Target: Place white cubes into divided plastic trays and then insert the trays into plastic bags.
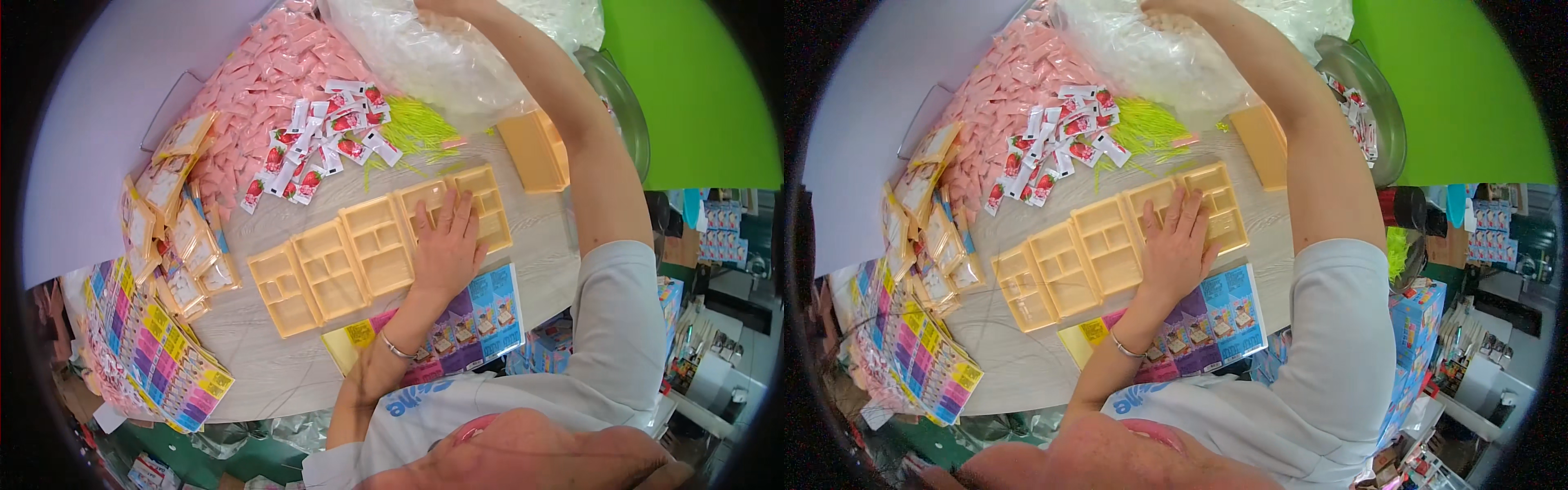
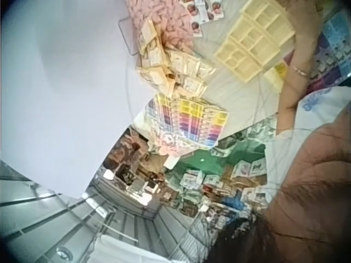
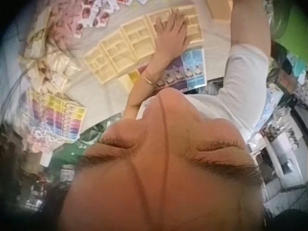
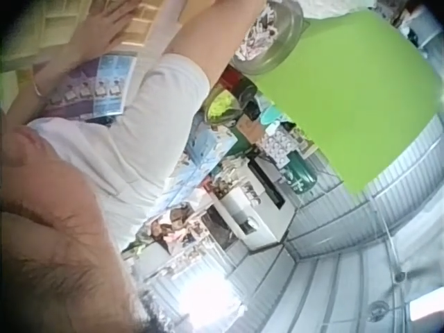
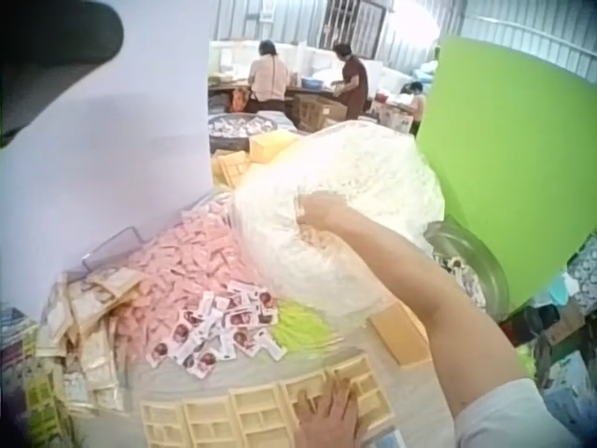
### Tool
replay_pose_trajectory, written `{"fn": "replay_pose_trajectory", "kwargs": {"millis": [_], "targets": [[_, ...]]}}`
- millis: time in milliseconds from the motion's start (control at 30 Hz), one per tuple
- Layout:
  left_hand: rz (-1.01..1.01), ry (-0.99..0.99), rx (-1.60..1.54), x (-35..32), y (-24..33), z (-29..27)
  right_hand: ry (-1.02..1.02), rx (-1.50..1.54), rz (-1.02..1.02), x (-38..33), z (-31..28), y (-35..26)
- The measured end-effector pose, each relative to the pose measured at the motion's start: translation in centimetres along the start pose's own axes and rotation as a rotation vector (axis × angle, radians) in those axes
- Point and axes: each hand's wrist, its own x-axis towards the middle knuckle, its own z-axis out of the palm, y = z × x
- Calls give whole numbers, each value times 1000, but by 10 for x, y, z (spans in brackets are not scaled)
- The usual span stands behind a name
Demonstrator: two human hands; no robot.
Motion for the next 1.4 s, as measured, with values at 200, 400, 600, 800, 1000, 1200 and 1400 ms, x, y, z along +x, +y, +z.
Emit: {"fn": "replay_pose_trajectory", "kwargs": {"millis": [200,400,600,800,1000,1200,1400], "targets": [[28,8,-4,-3,3,-2,-28,404,120,31,10,59],[61,-40,-128,5,14,-10,452,440,137,38,22,106],[22,12,-74,8,8,-12,-133,1895,-70,-60,-27,95],[58,75,6,1,5,1,44,2175,249,-315,42,-20],[75,85,45,0,11,-1,319,1690,446,-383,74,-90],[63,42,70,-1,11,0,451,1730,211,-388,91,-90],[119,39,98,0,11,1,555,1830,160,-390,93,-85]]}}
